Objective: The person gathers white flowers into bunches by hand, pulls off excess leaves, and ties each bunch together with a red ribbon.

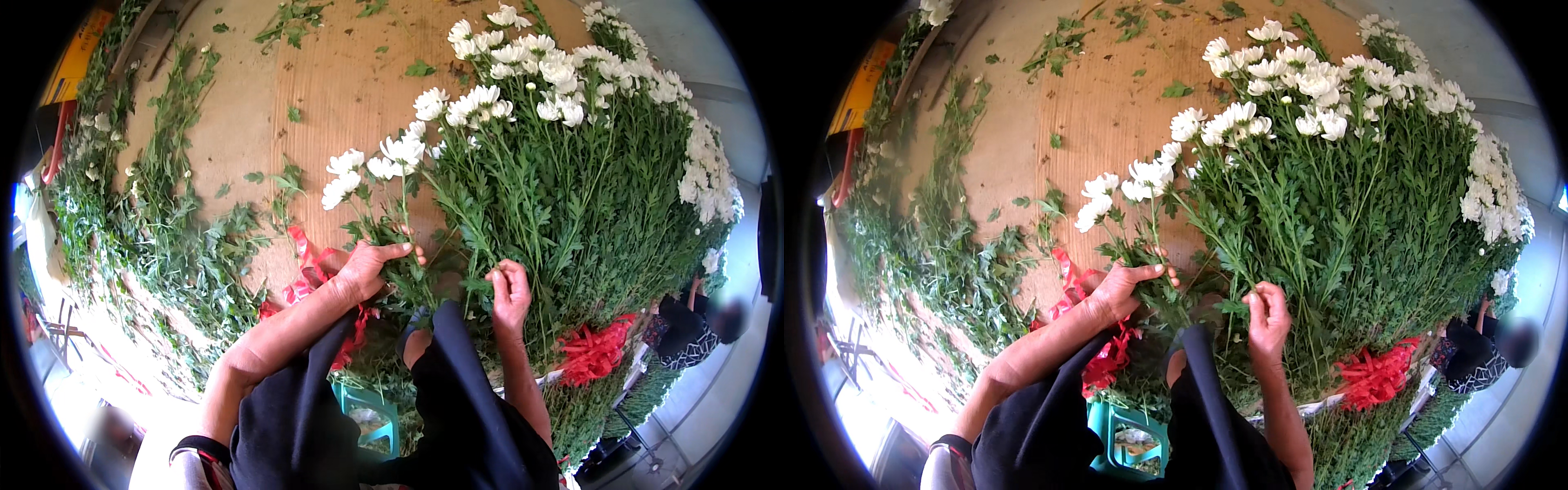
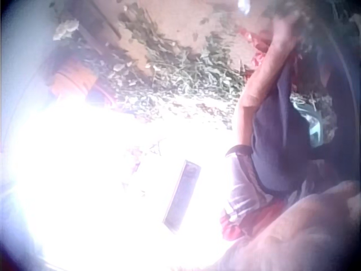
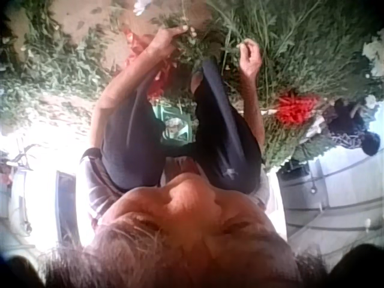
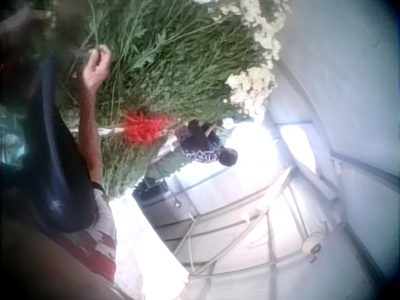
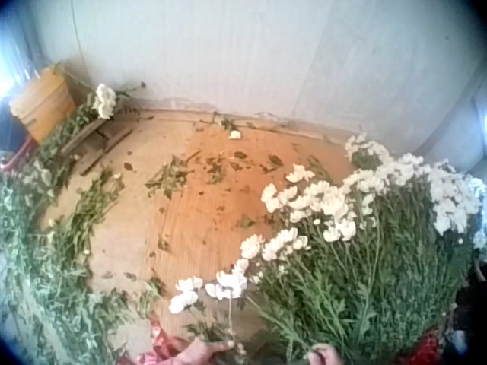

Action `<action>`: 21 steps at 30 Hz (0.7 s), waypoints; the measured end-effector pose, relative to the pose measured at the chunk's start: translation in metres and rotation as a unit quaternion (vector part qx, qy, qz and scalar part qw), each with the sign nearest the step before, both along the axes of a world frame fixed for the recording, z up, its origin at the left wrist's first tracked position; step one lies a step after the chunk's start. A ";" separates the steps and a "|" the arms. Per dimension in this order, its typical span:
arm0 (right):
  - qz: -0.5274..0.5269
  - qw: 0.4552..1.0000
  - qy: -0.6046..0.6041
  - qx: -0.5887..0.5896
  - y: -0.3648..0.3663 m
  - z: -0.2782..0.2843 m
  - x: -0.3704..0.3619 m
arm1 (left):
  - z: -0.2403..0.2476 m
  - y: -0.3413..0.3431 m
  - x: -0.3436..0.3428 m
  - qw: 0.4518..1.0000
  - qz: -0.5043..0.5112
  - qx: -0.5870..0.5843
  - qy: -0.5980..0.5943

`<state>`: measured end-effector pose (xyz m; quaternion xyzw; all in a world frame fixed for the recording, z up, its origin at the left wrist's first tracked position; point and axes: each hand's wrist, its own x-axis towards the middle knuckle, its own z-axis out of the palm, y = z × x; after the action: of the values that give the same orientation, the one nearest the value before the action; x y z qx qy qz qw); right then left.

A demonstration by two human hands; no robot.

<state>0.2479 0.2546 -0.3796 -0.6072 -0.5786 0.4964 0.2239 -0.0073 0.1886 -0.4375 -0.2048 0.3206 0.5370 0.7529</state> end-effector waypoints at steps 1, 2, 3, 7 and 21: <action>0.010 1.000 -0.015 0.022 0.004 -0.002 0.010 | -0.002 -0.002 -0.002 1.000 0.011 -0.001 -0.009; 0.001 0.999 -0.011 0.037 0.008 -0.007 0.023 | -0.004 -0.004 -0.005 1.000 0.022 -0.003 -0.017; -0.014 0.999 -0.015 0.044 0.013 -0.010 0.036 | -0.003 -0.003 -0.011 0.999 0.035 -0.027 -0.029; -0.017 0.992 -0.102 0.065 0.026 0.002 0.059 | -0.012 -0.010 -0.035 0.997 0.080 0.008 -0.002; 0.056 0.973 0.020 -0.223 -0.028 0.012 -0.049 | 0.027 0.014 0.017 0.994 -0.055 0.082 -0.041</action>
<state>0.1988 0.2271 -0.3679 -0.5983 -0.4817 0.6370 0.0658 0.0096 0.2023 -0.4109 -0.1466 0.2555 0.5107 0.8078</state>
